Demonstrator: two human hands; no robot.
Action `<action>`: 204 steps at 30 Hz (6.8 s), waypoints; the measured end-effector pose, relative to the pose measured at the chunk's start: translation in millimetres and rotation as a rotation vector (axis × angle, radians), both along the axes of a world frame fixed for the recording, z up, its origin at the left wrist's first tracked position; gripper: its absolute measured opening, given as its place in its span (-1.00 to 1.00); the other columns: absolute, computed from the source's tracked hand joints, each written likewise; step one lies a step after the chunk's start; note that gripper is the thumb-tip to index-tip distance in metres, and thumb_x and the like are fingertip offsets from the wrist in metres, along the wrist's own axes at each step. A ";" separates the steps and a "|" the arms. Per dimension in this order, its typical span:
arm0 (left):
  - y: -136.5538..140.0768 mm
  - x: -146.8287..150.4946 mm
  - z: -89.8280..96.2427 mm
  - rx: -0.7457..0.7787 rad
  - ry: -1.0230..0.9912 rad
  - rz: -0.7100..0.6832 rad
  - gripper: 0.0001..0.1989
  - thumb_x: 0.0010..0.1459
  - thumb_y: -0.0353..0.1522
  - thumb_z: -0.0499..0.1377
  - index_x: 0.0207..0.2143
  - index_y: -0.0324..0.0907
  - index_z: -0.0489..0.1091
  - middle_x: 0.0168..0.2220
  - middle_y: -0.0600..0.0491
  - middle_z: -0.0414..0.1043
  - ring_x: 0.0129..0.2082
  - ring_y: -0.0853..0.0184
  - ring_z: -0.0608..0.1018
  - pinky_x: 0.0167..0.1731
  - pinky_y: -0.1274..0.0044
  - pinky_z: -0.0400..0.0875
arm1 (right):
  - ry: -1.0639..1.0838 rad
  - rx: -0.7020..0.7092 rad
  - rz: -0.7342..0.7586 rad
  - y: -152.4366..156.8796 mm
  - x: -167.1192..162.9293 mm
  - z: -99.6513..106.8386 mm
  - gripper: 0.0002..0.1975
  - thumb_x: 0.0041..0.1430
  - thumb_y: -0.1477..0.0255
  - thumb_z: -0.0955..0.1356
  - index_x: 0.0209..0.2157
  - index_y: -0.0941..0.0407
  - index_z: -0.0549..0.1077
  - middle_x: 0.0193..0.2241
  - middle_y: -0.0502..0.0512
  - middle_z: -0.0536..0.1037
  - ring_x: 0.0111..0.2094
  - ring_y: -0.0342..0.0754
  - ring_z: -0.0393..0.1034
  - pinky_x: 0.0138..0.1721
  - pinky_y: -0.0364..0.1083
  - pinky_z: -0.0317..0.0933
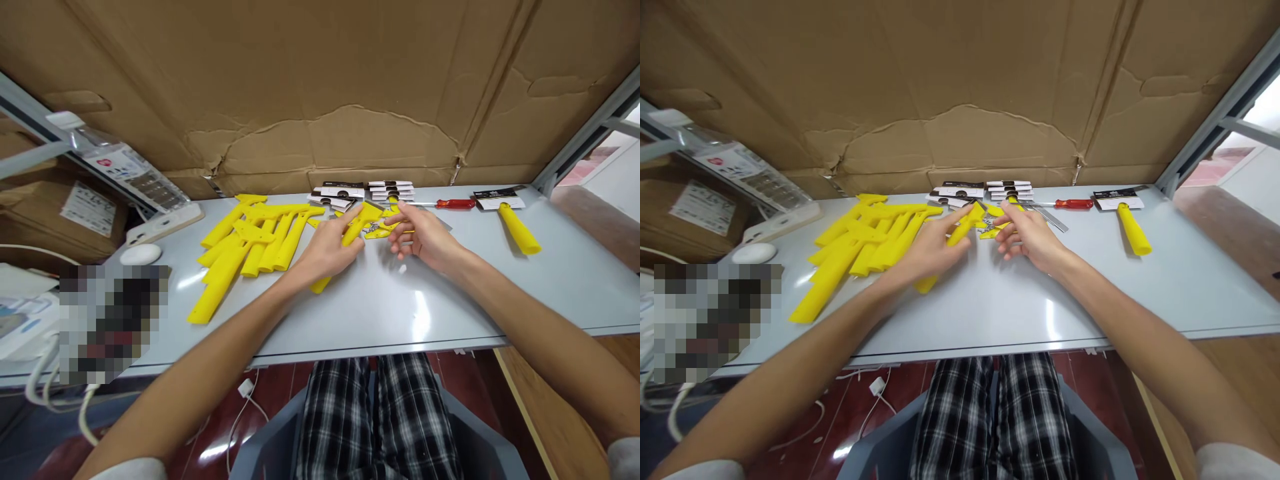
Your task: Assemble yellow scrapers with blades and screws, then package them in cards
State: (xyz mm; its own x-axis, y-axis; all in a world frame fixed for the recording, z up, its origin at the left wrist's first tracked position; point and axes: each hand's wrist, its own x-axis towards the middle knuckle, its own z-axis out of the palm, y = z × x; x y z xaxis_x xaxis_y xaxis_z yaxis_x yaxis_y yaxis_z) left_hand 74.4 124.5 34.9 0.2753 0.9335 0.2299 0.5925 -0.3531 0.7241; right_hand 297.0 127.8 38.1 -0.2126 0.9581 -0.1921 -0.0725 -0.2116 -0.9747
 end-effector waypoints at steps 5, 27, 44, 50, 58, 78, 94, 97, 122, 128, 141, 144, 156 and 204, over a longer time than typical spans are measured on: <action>4.0 -0.7 5.1 -0.429 -0.476 -0.129 -0.64 0.07 -0.35 0.26 -0.05 -0.12 0.36 -0.64 0.28 0.22 -0.74 0.45 0.23 -0.68 0.56 0.09 | -0.352 0.335 -0.141 4.4 9.3 2.4 -0.48 0.22 -0.06 0.44 -0.30 0.17 0.55 -0.45 0.15 0.56 -0.51 -0.09 0.41 -0.46 -0.08 0.27; 16.5 -2.7 -14.6 -0.663 -0.782 -0.298 -0.72 -0.03 -0.38 0.32 -0.38 -0.12 0.21 -0.62 0.26 0.23 -0.77 0.53 0.24 -0.82 0.66 0.14 | -1.035 0.759 0.465 15.0 30.8 -10.8 -0.84 0.20 0.51 0.40 -0.31 0.10 0.68 -0.25 0.04 0.68 -0.23 -0.06 0.50 -0.12 -0.06 0.23; 8.3 -1.4 -10.9 -0.684 -0.759 -0.401 -0.74 -0.01 -0.38 0.32 -0.39 -0.12 0.23 -0.63 0.27 0.19 -0.79 0.53 0.19 -0.84 0.66 0.11 | -0.242 0.700 -0.052 15.3 24.6 -1.6 -0.55 0.05 -0.06 0.56 -0.30 0.05 0.68 0.03 0.18 0.55 0.14 0.09 0.42 0.03 0.05 0.43; 2.6 4.2 -9.6 -0.707 -0.713 -0.389 -0.74 -0.01 -0.36 0.32 -0.43 -0.13 0.22 -0.63 0.26 0.19 -0.79 0.54 0.21 -0.82 0.64 0.12 | -0.165 0.593 0.024 9.8 14.6 -8.7 -0.53 0.00 -0.07 0.59 -0.30 0.05 0.69 0.11 0.19 0.52 0.16 0.10 0.41 0.13 0.11 0.42; 0.3 6.5 -8.6 -0.719 -0.708 -0.388 -0.75 -0.01 -0.35 0.32 -0.45 -0.15 0.24 -0.62 0.24 0.21 -0.78 0.53 0.24 -0.80 0.64 0.11 | -0.268 0.637 0.012 14.7 15.0 -15.6 -0.54 0.06 -0.06 0.56 -0.27 0.05 0.70 0.04 0.21 0.55 0.19 0.12 0.40 0.12 0.10 0.41; 1.7 5.9 -13.5 -0.719 -0.699 -0.385 -0.76 0.02 -0.36 0.31 -0.48 -0.15 0.25 -0.63 0.23 0.20 -0.78 0.53 0.23 -0.80 0.64 0.11 | -0.494 0.769 -0.120 5.7 6.2 -17.2 -0.71 0.20 0.15 0.49 -0.29 0.10 0.61 -0.08 0.19 0.50 -0.07 0.02 0.45 -0.27 -0.07 0.40; -0.2 13.5 -5.9 -0.667 -0.830 -0.191 -0.65 -0.12 -0.38 0.30 -0.42 -0.08 0.12 -0.63 0.29 0.20 -0.78 0.55 0.20 -0.81 0.66 0.08 | -1.285 0.733 -0.210 50.1 82.9 -10.7 -0.70 0.23 0.24 0.41 -0.14 0.14 0.64 -0.18 0.28 0.55 -0.14 0.14 0.42 -0.02 0.12 0.31; 1.6 12.6 -6.6 -0.652 -0.839 -0.185 -0.65 -0.12 -0.39 0.31 -0.42 -0.09 0.13 -0.62 0.29 0.21 -0.77 0.56 0.20 -0.81 0.66 0.09 | -1.358 0.710 -0.271 56.3 90.7 -15.4 -0.61 0.27 0.25 0.37 0.01 0.15 0.62 -0.04 0.38 0.52 0.00 0.27 0.39 0.06 0.20 0.29; 8.4 10.3 -13.7 -0.594 -0.889 -0.135 -0.65 -0.09 -0.39 0.31 -0.44 -0.10 0.11 -0.60 0.26 0.21 -0.74 0.56 0.22 -0.79 0.68 0.09 | -0.791 0.932 -0.536 49.0 138.6 34.7 -0.71 0.34 0.33 0.39 0.02 0.16 0.54 -0.18 0.28 0.61 -0.33 -0.15 0.42 -0.28 -0.08 0.26; 7.6 12.8 -11.4 -0.575 -0.912 -0.081 -0.67 -0.10 -0.42 0.29 -0.42 -0.09 0.12 -0.59 0.26 0.21 -0.73 0.55 0.24 -0.79 0.68 0.10 | -0.491 1.083 -0.700 58.2 127.0 31.1 -0.75 0.36 0.19 0.38 -0.21 0.07 0.33 -0.39 0.06 0.41 -0.57 -0.26 0.29 -0.49 -0.11 0.15; 8.3 12.6 -12.4 -0.582 -0.918 -0.069 -0.70 -0.09 -0.43 0.28 -0.45 -0.11 0.15 -0.60 0.25 0.21 -0.74 0.56 0.23 -0.79 0.68 0.09 | -0.069 1.235 -0.517 82.2 120.8 22.2 -0.34 -0.02 -0.17 0.56 -0.33 0.09 0.32 -0.60 -0.20 0.17 -0.75 -0.30 0.05 -0.66 -0.15 0.09; 8.6 12.5 -12.6 -0.588 -0.921 -0.066 -0.72 -0.08 -0.44 0.28 -0.46 -0.12 0.16 -0.60 0.24 0.21 -0.73 0.56 0.23 -0.79 0.69 0.09 | -0.051 1.232 -0.528 82.2 120.9 23.2 -0.33 -0.06 -0.17 0.57 -0.34 0.08 0.32 -0.59 -0.19 0.16 -0.76 -0.31 0.03 -0.70 -0.17 0.02; 13.2 8.6 -11.8 -0.692 -1.004 -0.101 -0.74 -0.01 -0.53 0.21 -0.53 -0.15 0.15 -0.61 0.21 0.19 -0.75 0.58 0.20 -0.81 0.72 0.09 | -0.037 1.244 -0.537 82.8 119.1 22.8 -0.33 -0.06 -0.15 0.59 -0.35 0.09 0.31 -0.57 -0.19 0.16 -0.76 -0.31 0.02 -0.68 -0.15 0.04; 10.2 9.8 -8.3 -0.737 -1.045 -0.090 -0.70 -0.01 -0.53 0.20 -0.49 -0.11 0.07 -0.60 0.23 0.19 -0.75 0.58 0.19 -0.80 0.73 0.08 | -0.092 1.209 -0.537 65.4 110.1 33.2 -0.33 -0.08 -0.20 0.56 -0.34 0.02 0.29 -0.56 -0.13 0.23 -0.71 -0.24 0.03 -0.75 -0.12 -0.12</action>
